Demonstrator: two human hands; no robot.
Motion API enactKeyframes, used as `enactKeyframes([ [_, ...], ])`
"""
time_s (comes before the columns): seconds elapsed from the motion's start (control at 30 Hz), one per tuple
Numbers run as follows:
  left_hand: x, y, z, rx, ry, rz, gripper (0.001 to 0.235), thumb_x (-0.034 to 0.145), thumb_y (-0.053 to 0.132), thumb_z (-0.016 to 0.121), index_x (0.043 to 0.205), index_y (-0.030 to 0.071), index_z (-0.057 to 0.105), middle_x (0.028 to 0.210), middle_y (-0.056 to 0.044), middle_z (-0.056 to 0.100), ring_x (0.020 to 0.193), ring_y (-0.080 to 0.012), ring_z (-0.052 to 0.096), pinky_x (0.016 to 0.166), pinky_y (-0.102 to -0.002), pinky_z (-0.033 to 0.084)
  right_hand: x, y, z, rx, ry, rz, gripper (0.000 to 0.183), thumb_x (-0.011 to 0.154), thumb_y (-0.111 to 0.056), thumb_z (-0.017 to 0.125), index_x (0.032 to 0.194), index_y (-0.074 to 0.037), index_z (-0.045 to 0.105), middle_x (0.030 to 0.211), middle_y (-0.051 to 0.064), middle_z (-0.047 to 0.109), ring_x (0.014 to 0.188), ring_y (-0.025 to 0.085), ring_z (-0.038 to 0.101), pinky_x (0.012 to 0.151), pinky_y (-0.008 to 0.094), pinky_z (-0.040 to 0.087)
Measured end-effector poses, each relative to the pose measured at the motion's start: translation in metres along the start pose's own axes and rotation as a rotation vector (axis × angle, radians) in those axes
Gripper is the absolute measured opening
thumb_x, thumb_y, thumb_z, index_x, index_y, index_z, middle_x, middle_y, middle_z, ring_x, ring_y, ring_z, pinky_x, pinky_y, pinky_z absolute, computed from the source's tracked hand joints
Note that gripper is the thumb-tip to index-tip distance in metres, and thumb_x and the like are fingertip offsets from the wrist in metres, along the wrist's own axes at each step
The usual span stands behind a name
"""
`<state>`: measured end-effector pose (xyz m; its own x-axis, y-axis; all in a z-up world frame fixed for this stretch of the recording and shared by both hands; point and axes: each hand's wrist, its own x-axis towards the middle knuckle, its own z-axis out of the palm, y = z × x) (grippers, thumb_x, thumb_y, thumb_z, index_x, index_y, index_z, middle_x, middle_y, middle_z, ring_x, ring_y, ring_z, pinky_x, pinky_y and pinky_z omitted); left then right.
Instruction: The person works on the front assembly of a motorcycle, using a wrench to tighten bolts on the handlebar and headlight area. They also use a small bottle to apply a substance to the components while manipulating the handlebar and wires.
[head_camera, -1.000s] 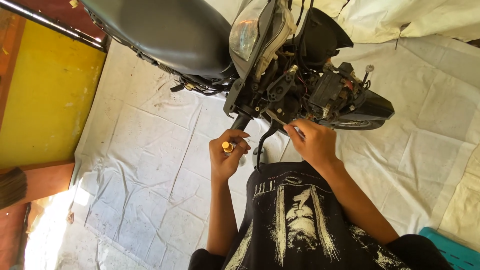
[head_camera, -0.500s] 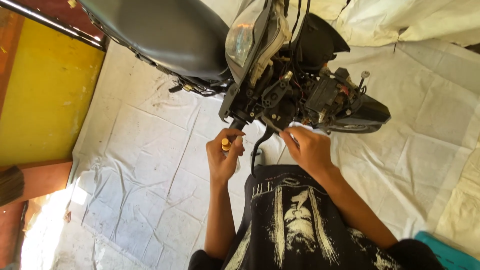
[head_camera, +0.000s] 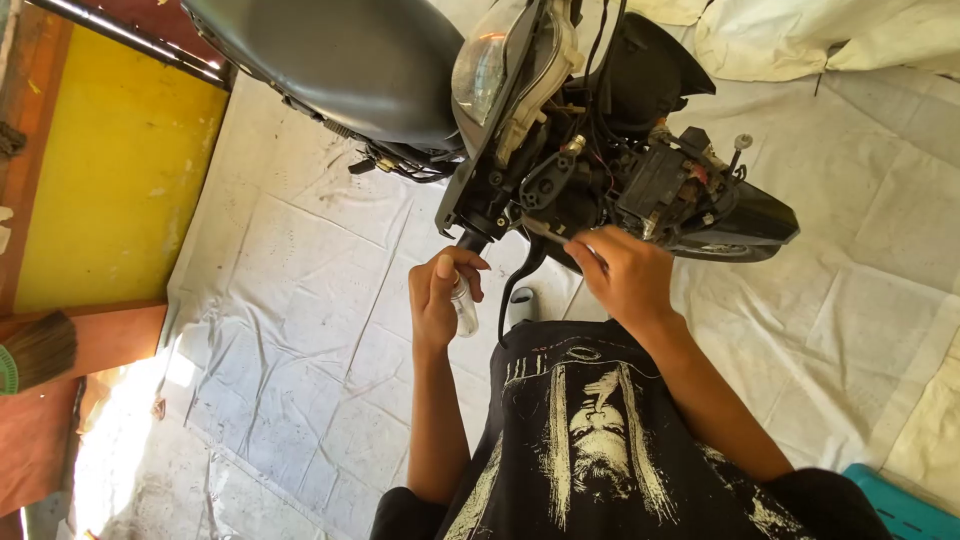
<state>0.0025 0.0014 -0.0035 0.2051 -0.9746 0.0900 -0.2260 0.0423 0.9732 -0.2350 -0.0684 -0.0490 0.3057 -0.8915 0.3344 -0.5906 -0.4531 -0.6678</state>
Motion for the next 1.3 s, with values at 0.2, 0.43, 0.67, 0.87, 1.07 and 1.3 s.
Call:
enactKeyframes([
  [0.2,0.0,-0.001,0.003,0.008,0.02,0.052,0.063,0.105,0.053,0.034,0.085,0.007,0.072,0.047,-0.005,0.06,0.045,-0.0118,0.049,0.048,-0.023,0.038,0.014,0.033,0.028,0.065,0.159,-0.076,0.01,0.101,-0.029,0.073,0.095,-0.022,0.074,0.075,-0.003,0.058,0.071,0.02,0.062,0.07,0.034,0.048],
  [0.43,-0.002,-0.013,0.003,0.003,0.02,0.052,0.067,0.103,0.057,0.034,0.084,0.006,0.073,0.048,-0.005,0.06,0.046,-0.0131,0.056,0.048,-0.024,0.04,0.039,0.055,0.029,0.033,0.269,-0.192,0.02,0.105,-0.04,0.069,0.096,-0.023,0.074,0.083,-0.004,0.056,0.082,0.019,0.056,0.086,0.037,0.038],
  [0.67,-0.003,-0.02,-0.001,0.004,0.025,0.047,0.072,0.103,0.06,0.032,0.084,0.004,0.072,0.048,-0.006,0.061,0.049,-0.0149,0.061,0.05,-0.024,0.045,0.045,0.048,0.021,0.007,0.366,-0.277,0.023,0.104,-0.043,0.071,0.093,-0.023,0.074,0.087,-0.003,0.058,0.083,0.023,0.055,0.086,0.042,0.038],
  [0.87,-0.005,-0.022,-0.002,-0.022,0.025,0.053,0.073,0.103,0.06,0.032,0.083,0.002,0.072,0.049,-0.007,0.061,0.05,-0.0162,0.063,0.051,-0.024,0.047,0.046,0.045,0.013,-0.048,0.376,-0.317,0.024,0.106,-0.042,0.068,0.094,-0.023,0.074,0.09,-0.002,0.059,0.089,0.024,0.055,0.088,0.044,0.037],
  [1.07,-0.012,-0.023,0.001,-0.027,0.036,0.032,0.073,0.102,0.06,0.034,0.083,0.001,0.071,0.049,-0.008,0.06,0.05,-0.0181,0.064,0.053,-0.025,0.048,0.054,0.032,-0.003,-0.048,0.335,-0.324,0.023,0.105,-0.041,0.071,0.094,-0.021,0.077,0.091,-0.003,0.06,0.092,0.022,0.053,0.09,0.042,0.036],
  [1.3,-0.01,-0.019,-0.002,-0.031,0.055,0.002,0.071,0.102,0.059,0.035,0.084,0.0,0.071,0.051,-0.009,0.061,0.05,-0.0185,0.062,0.053,-0.025,0.048,0.066,0.03,-0.01,-0.021,0.285,-0.356,0.019,0.1,-0.036,0.077,0.093,-0.018,0.08,0.092,-0.003,0.061,0.097,0.022,0.05,0.093,0.04,0.035],
])
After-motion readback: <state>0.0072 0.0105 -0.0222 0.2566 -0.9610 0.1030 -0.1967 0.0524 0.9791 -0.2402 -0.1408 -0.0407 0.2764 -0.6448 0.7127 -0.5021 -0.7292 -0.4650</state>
